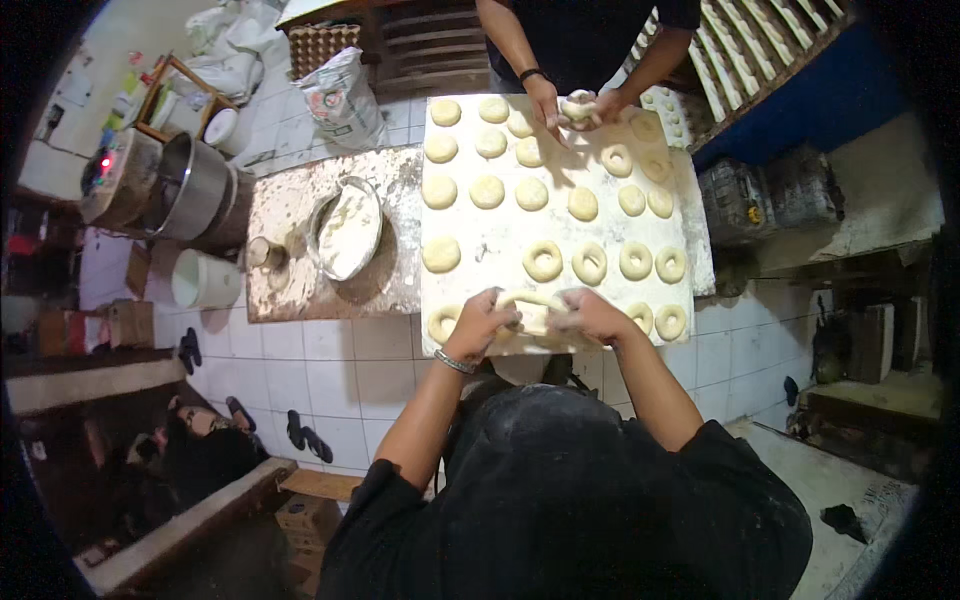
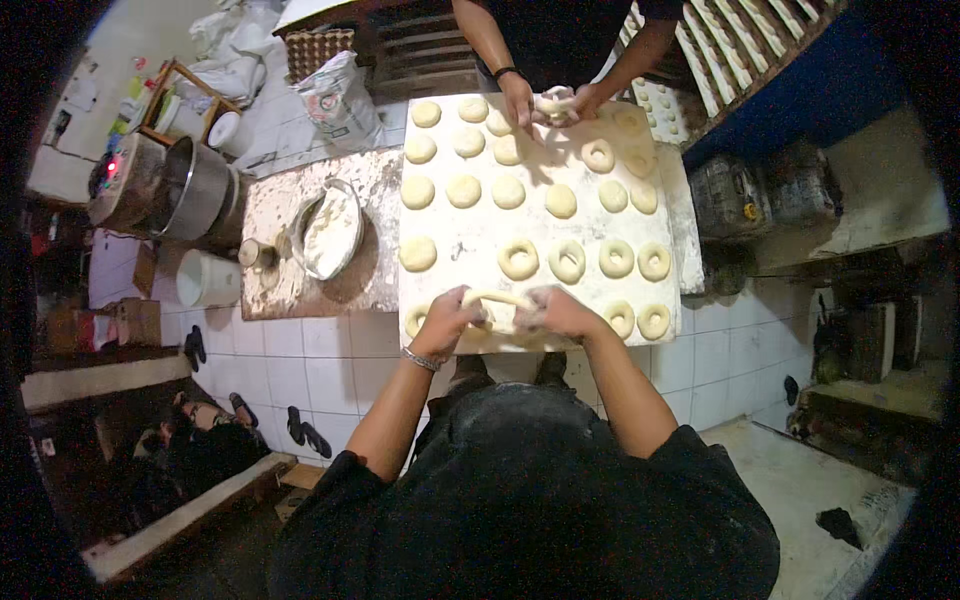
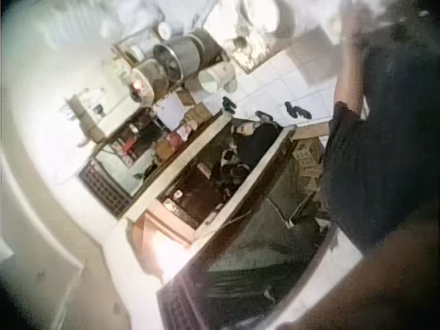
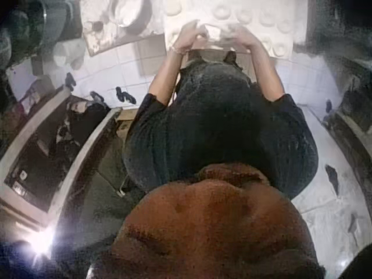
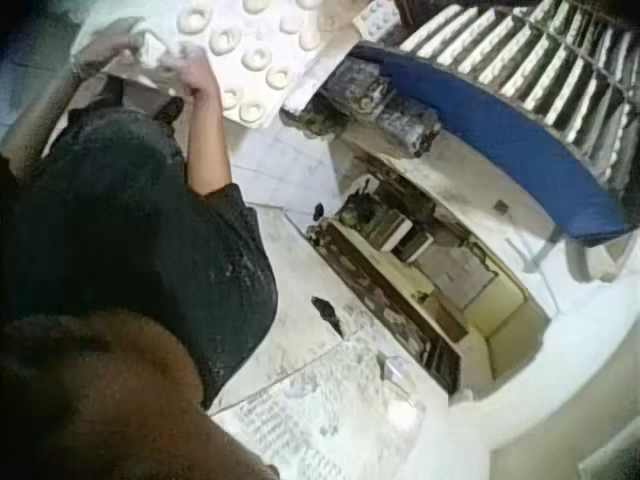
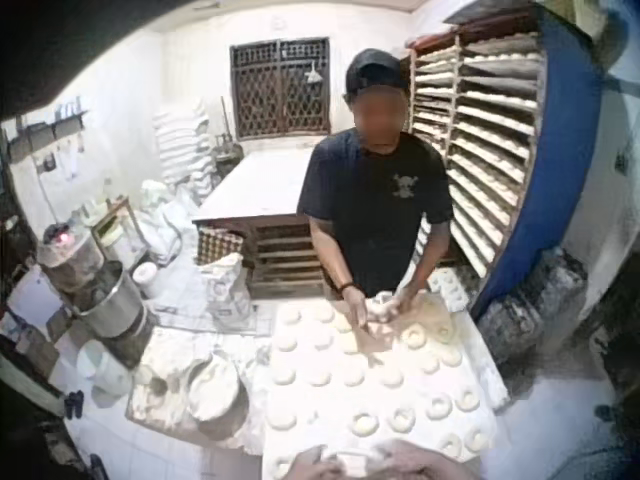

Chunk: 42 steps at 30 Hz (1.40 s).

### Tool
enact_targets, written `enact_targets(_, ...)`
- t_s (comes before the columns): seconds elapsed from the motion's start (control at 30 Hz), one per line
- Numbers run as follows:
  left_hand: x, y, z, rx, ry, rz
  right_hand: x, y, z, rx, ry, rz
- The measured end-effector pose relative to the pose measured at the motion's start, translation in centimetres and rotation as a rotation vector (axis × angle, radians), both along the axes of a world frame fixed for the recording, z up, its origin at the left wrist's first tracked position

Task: The person shapes pieces of dough into rings by hand and places them onto a tray, then lifts the loaded tray and slides it into a tall rack.

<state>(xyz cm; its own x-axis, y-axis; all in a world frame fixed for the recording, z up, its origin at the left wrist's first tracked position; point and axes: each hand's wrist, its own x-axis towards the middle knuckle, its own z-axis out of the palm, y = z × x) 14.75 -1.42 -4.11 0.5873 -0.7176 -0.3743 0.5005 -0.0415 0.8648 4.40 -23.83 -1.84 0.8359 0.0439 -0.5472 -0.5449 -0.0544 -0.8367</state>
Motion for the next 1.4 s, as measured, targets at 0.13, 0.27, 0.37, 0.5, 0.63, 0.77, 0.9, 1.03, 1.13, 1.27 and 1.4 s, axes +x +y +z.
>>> enact_targets(0.13, 3.8, 0.3, -2.7, 0.025, 0.113, 0.153, 6.7, 1.0, 1.4, -0.042, -0.032, -0.203)
enact_targets(0.27, 7.4, -0.4, -4.6, 0.27, -0.065, 0.026, 12.1, 1.9, -4.0, -0.482, -0.137, -0.175)
enact_targets(0.37, 7.4, 3.5, -5.2, 0.341, -0.108, 0.027, 12.7, 1.9, -3.6, -0.86, -0.17, -0.152)
enact_targets(0.5, 9.7, 7.2, -3.3, 0.483, -0.291, 0.035, 13.6, 3.1, -1.5, -0.991, -0.063, -0.06)
enact_targets(0.63, 13.3, 6.9, -5.6, 0.529, -0.561, 0.158, 14.2, 6.9, -2.8, -1.141, -0.16, 0.313)
enact_targets(0.77, 16.2, 4.9, -5.5, 0.612, -0.977, 0.087, 13.4, 8.2, -3.7, -1.213, -0.353, 0.252)
enact_targets(0.9, 14.2, 5.0, -4.7, 0.761, -1.157, -0.045, 9.0, 5.2, -1.3, -1.036, -0.33, 0.041)
enact_targets(1.03, 8.9, 3.7, -1.2, 0.472, -0.589, 0.201, 3.7, 1.3, 0.4, -0.791, -0.164, -0.098)
enact_targets(1.13, 2.9, 0.2, 1.7, 0.187, -0.089, 0.357, 1.4, 0.7, 0.2, -0.228, -0.284, -0.401)
enact_targets(1.27, -4.0, -2.7, 1.3, 0.064, -0.028, 0.431, 1.0, 2.0, -0.8, 0.183, -0.33, -0.164)
enact_targets(1.4, -6.5, -2.2, 3.9, 0.149, -0.088, 0.381, -1.8, 1.2, -0.8, 0.287, -0.33, -0.164)
